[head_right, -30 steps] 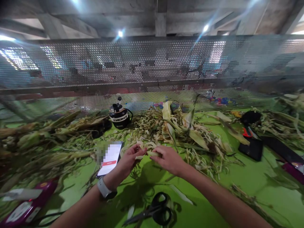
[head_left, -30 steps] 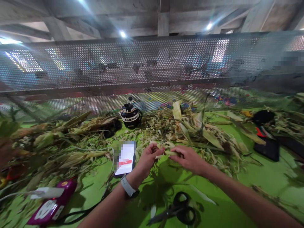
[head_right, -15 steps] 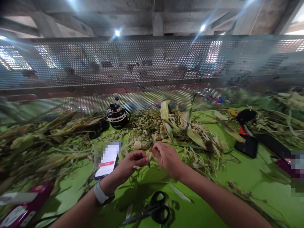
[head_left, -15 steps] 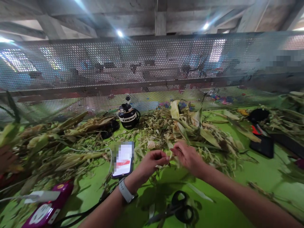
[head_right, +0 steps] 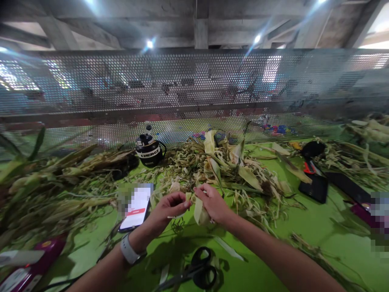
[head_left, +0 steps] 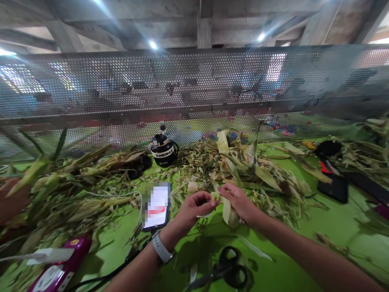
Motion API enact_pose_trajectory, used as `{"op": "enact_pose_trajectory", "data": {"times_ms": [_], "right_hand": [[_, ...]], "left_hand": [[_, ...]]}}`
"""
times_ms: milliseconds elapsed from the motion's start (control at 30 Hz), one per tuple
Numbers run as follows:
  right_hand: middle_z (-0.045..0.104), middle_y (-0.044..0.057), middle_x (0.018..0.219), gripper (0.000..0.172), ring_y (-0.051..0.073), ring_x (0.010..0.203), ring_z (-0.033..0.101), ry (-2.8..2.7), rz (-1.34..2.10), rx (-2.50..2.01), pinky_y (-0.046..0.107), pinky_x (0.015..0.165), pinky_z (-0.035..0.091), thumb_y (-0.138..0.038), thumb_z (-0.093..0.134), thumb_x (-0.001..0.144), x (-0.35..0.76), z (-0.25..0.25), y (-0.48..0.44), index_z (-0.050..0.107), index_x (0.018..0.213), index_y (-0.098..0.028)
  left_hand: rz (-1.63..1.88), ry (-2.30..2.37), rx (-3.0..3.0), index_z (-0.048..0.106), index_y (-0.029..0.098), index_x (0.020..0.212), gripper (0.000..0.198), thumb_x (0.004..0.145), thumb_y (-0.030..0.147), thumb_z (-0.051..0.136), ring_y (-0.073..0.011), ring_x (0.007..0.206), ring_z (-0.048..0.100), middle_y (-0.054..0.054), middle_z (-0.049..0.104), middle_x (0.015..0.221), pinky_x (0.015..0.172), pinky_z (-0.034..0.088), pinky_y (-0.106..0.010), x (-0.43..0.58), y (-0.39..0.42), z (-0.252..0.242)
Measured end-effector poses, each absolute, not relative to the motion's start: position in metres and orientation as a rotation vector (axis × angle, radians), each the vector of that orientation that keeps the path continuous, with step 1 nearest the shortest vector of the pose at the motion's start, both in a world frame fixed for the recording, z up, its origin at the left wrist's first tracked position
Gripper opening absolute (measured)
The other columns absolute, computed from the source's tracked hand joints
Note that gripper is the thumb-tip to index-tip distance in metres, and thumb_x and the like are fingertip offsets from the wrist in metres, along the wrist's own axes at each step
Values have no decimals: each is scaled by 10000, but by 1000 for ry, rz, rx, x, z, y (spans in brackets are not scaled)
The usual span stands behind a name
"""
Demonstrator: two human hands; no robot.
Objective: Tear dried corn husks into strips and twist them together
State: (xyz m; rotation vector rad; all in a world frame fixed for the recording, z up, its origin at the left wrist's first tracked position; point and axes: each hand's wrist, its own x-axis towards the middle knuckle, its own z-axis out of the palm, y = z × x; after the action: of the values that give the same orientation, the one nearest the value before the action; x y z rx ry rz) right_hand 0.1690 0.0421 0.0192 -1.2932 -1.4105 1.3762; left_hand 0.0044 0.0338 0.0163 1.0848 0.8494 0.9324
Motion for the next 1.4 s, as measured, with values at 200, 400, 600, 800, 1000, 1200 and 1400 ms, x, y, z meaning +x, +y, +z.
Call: {"op": "enact_pose_trajectory", "data": {"times_ms": [200,400,600,800,1000,1200,1400], "right_hand": [[536,-27,603,213,120,498,486,-1548,1403,-1205,231,475,394,-385,602,739,172,14,47,490,761,-204],[589,58,1140,378,206,1102,510,-1990,822,-841,399,983,359,-102,471,734,192,36,48,600,1067,-227],[531,52,1286,319,232,1235,426,-2356,720,-638,456,1029,315,-146,549,762,198,59,38,671,1030,-268],[684,82,974,207,213,999,589,-2119,838,-646,403,908,436,-343,523,873,190,50,40,693,876,-225],[669,74,894,386,216,949,591,-1916,926,-810,363,863,448,-466,445,897,186,46,35,692,747,-211],[583,-9,573,395,149,570,577,-1632,1168,-964,278,624,474,-540,469,858,180,41,35,648,933,-196],[585,4,643,307,133,596,536,-1830,966,-1094,246,594,427,-433,533,839,178,45,33,643,706,-179]], "left_hand": [[916,842,1049,577,136,654,375,594,448,777,-48,470,345,40,486,549,465,215,-199,3,34,16],[923,808,1022,595,130,657,337,602,404,785,-43,477,333,40,481,561,473,205,-197,-4,43,10],[881,801,1040,612,128,639,307,608,381,783,-50,474,330,39,478,533,478,201,-208,-7,46,1],[853,764,1067,618,129,671,302,632,389,767,-54,491,322,34,474,565,491,182,-215,-6,43,4],[838,763,1072,593,132,668,322,651,413,749,-51,493,268,47,409,566,484,149,-222,-4,41,9],[813,749,1091,591,125,656,310,674,399,734,-44,480,258,58,392,541,477,149,-223,-1,36,15],[900,747,1006,580,142,774,359,596,371,792,-59,533,346,47,478,597,512,211,-209,4,35,13]]}}
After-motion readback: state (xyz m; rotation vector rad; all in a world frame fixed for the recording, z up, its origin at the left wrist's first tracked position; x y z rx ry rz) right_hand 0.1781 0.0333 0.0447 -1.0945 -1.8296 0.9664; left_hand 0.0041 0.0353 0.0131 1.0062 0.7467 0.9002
